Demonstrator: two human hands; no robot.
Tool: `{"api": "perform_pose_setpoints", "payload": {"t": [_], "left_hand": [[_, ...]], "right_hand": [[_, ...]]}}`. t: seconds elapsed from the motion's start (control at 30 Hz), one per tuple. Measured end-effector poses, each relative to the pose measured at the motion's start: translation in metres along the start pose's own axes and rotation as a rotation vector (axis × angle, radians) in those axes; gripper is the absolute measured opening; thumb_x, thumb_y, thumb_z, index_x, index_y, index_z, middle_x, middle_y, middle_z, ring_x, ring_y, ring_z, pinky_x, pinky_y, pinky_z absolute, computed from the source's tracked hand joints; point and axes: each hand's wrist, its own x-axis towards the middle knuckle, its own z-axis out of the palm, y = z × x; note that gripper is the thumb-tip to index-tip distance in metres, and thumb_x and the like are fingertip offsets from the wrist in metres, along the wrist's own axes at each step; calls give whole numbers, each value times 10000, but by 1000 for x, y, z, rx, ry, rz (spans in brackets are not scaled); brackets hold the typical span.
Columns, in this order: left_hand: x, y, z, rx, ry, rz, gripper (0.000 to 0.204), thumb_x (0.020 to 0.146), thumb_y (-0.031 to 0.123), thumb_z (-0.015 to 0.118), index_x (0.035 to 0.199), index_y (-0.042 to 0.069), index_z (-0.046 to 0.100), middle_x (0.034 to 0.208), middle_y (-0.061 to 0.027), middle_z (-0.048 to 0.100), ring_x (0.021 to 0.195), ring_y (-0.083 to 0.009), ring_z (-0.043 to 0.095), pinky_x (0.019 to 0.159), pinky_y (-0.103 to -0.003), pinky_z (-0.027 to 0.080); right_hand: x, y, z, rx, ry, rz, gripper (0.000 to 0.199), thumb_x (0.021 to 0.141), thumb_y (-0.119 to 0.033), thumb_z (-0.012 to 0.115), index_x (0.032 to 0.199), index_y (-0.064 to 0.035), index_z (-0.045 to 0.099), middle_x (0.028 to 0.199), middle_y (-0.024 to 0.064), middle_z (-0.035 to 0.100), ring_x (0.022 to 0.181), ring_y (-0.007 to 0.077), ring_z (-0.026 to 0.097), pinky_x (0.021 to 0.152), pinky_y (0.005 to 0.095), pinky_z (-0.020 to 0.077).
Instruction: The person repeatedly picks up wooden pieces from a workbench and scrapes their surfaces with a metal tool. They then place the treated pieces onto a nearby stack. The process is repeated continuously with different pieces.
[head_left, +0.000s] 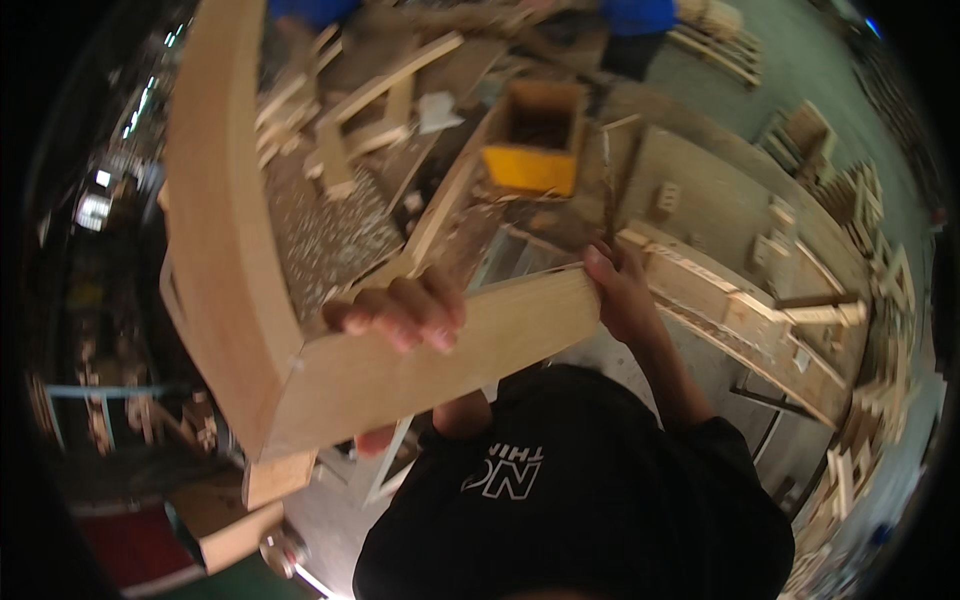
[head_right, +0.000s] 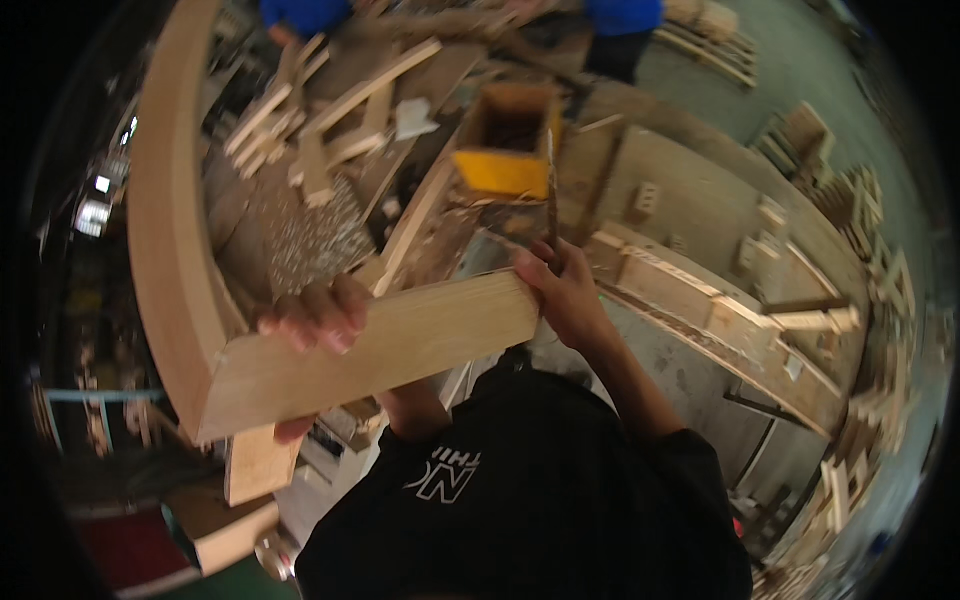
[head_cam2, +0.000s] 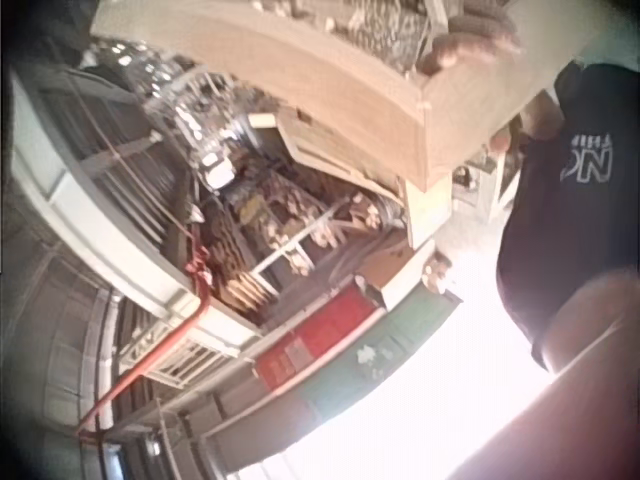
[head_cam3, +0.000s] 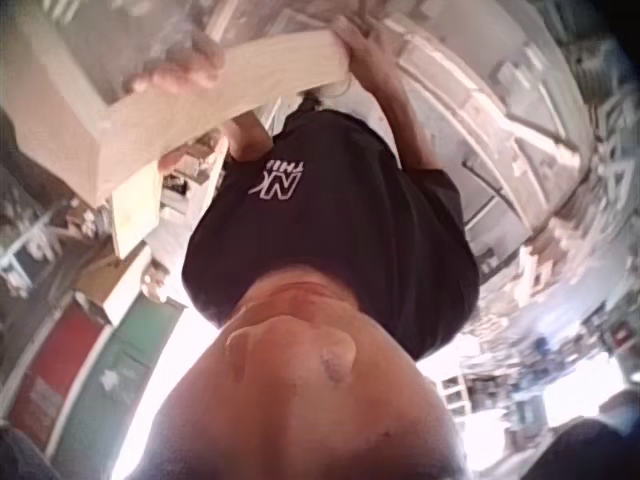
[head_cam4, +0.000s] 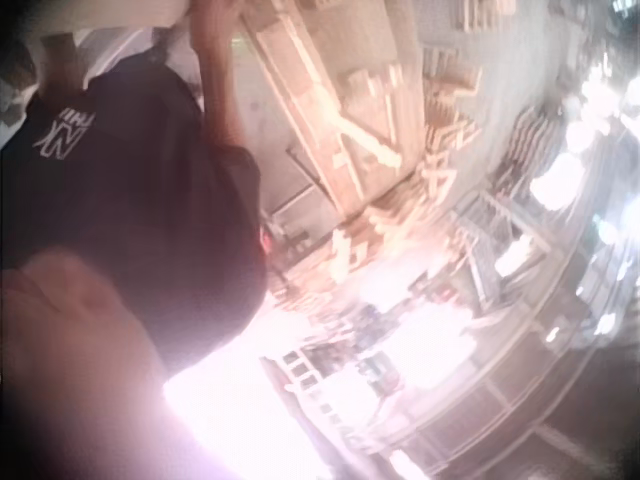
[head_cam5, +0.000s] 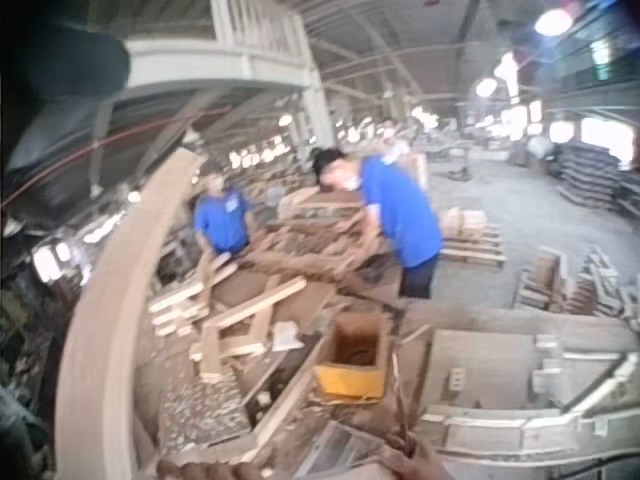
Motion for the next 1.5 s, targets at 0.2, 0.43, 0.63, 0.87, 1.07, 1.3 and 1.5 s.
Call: {"api": "perform_pose_setpoints", "payload": {"t": [0.2, 0.43, 0.63, 0.87, 1.07, 1.3, 1.5], "left_hand": [[53, -69, 88, -202, -274, 105, 1064, 580, 679, 779, 1403, 143, 367, 1274, -77, 503, 1210, -261, 404, 984, -495, 323], [-17, -148, 152, 113, -98, -454, 838, 829, 776, 294, 1235, 79, 525, 1269, -168, 537, 1238, -292, 468, 1085, -476, 298], [-65, -93, 230, 484, -786, -304, 268, 720, 169, 816, 904, 69, 649, 931, -58, 675, 899, -244, 655, 827, -360, 505], [-96, -154, 147, 1165, -608, -191, 540, 616, 304, 855, 1058, 87, 635, 990, -86, 638, 1006, -306, 577, 882, -433, 455], [-115, -235, 103, 1145, -932, -280, 675, 656, 371, 809, 1212, 76, 564, 991, -111, 636, 979, -331, 586, 865, -440, 456], [-186, -314, 83, 921, -1127, -511, 465, 690, 351, 789, 1024, 53, 663, 880, -108, 651, 878, -318, 604, 778, -386, 475], [-234, -348, 65, 859, -1132, -404, 437, 708, 329, 768, 1061, 96, 656, 960, -62, 647, 956, -241, 577, 834, -419, 453]], "right_hand": [[-23, -144, -47, 13, 236, -345, 254, 830, -166, 715, 840, -74, 479, 831, 60, 606, 690, 147, 632, 618, 278, 518], [-90, -381, -81, -862, 441, -898, 411, 760, -145, 709, 1065, 64, 529, 813, 156, 657, 720, 222, 645, 635, 365, 533], [-137, -440, 0, -1649, 203, -788, 570, 705, -231, 711, 1112, 142, 572, 952, 208, 676, 816, 264, 657, 751, 342, 527], [-115, -361, -66, -1808, 59, -667, 305, 722, -118, 719, 895, 51, 533, 690, 170, 617, 634, 251, 611, 581, 398, 492], [-133, -345, -109, -1676, 116, -336, 336, 713, -117, 749, 883, 67, 526, 605, 178, 593, 590, 325, 613, 619, 415, 502], [-152, -287, -219, -2040, 161, -262, 491, 655, -253, 834, 907, 21, 515, 735, 172, 579, 813, 329, 575, 885, 427, 409], [-155, -234, -279, -2015, 60, -162, 504, 596, -275, 834, 884, -30, 502, 801, 88, 614, 891, 269, 594, 985, 440, 337]]}}
